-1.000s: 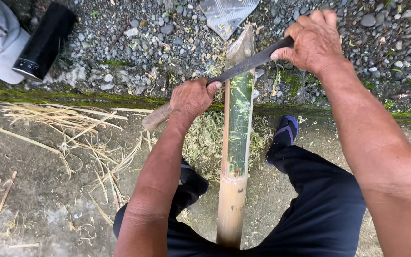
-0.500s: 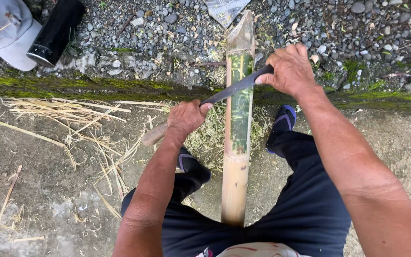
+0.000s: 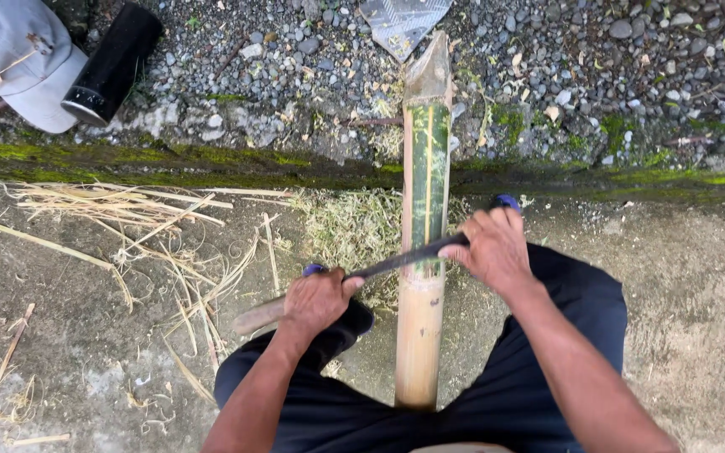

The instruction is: Shaping and sharpening the end of a bamboo pole using a machete.

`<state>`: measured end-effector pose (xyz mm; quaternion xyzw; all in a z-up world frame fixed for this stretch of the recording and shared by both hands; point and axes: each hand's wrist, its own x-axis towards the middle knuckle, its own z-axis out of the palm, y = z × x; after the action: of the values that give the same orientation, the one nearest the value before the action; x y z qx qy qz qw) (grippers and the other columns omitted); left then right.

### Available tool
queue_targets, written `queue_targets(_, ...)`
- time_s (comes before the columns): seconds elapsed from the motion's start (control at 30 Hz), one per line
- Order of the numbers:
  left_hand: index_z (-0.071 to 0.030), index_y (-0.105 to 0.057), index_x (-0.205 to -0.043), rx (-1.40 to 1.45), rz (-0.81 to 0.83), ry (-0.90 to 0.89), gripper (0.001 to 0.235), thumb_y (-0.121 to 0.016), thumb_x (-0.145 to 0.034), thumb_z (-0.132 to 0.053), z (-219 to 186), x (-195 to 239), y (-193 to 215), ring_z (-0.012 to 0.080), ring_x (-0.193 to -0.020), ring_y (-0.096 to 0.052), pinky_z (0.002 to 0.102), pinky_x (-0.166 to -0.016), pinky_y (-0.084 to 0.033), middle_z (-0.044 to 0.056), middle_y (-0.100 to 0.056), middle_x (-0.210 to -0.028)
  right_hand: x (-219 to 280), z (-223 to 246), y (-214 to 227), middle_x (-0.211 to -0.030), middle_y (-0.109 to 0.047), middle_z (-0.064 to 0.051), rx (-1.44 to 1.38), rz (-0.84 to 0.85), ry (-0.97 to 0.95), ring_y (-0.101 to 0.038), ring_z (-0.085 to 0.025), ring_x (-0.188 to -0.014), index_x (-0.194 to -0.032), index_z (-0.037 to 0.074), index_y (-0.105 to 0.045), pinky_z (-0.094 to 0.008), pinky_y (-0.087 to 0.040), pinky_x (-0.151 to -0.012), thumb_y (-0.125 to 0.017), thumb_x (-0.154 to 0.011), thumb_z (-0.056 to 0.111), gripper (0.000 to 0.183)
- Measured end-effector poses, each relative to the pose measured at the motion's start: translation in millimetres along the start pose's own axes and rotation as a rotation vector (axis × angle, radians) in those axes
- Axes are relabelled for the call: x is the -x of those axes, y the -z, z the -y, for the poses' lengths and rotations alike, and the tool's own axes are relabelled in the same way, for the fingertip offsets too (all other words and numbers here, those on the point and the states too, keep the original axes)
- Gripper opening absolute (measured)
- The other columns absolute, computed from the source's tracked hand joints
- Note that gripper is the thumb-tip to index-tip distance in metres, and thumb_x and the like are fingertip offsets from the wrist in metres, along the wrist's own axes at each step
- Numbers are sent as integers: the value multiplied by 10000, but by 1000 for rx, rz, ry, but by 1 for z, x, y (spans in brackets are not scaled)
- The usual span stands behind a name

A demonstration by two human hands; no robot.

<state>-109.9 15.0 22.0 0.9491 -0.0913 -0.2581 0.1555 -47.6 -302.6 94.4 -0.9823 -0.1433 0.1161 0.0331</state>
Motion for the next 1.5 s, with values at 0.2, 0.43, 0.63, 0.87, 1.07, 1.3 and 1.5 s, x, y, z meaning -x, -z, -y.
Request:
queue_targets(0.2,-171,-656,-830,-6,-208,-23,728,-215,-1002,-724,-34,-59,39,137,-436,-473,407,-438,-450,-52,-425,-522,-61,-65,-11,-1001,-664,3,-11,-165,31,-546,-210,-1178,-1011,194,-768,-515,-167,-1284,-576,-672,731,664)
queue_targets(0.43,-130,-661,-975,29,-117,87,739,-184,-989,-694,-91,-205,144,131,-492,-546,388,-497,-499,-28,-510,-565,-215,-173,30,-1436,-551,-131,41,-336,36,-304,-353,-1484,-1295,209,-699,-498,-56,-1255,-545,-840,764,734)
queue_targets(0.63,-185,-698,-1009,-33,-232,54,637,-284,-970,-668,-83,-204,135,171,-642,-646,460,-684,-539,-10,-587,-652,-201,-165,17,-1515,-496,-129,-149,-358,-13,-235,-347,-1524,-1438,205,-629,-469,-65,-1284,-577,-768,786,888)
queue_targets(0.87,-116,-656,-1039,-79,-8,109,667,-228,-1050,-627,-73,-124,117,128,-549,-585,361,-507,-532,-3,-530,-633,-136,-110,-6,-1373,-551,-160,-114,-283,-75,-311,-348,-1452,-1376,146,-640,-497,-113,-1269,-445,-792,843,930)
queue_targets(1.07,-134,-634,-1040,-64,88,119,653,-206,-1046,-627,-62,-47,64,108,-489,-522,351,-451,-501,-28,-457,-581,-46,-70,-49,-1322,-577,-153,-44,-330,-44,-374,-355,-1438,-1256,111,-683,-527,-150,-1277,-338,-849,849,911)
queue_targets(1.3,-169,-689,-916,-61,-157,-46,749,-202,-1008,-730,-23,2,-7,84,-494,-368,309,-473,-309,-77,-400,-529,37,-23,-65,-1261,-582,-138,-139,-366,-78,-416,-362,-1398,-1195,79,-679,-558,-217,-1267,-391,-882,792,830)
queue_targets(1.5,-154,-666,-932,-8,-29,99,792,-131,-979,-736,-60,-108,84,84,-415,-399,320,-373,-374,-60,-412,-543,-99,-90,-19,-1403,-542,-162,-116,-419,-59,-286,-374,-1534,-1199,103,-660,-568,-121,-1303,-416,-824,753,789)
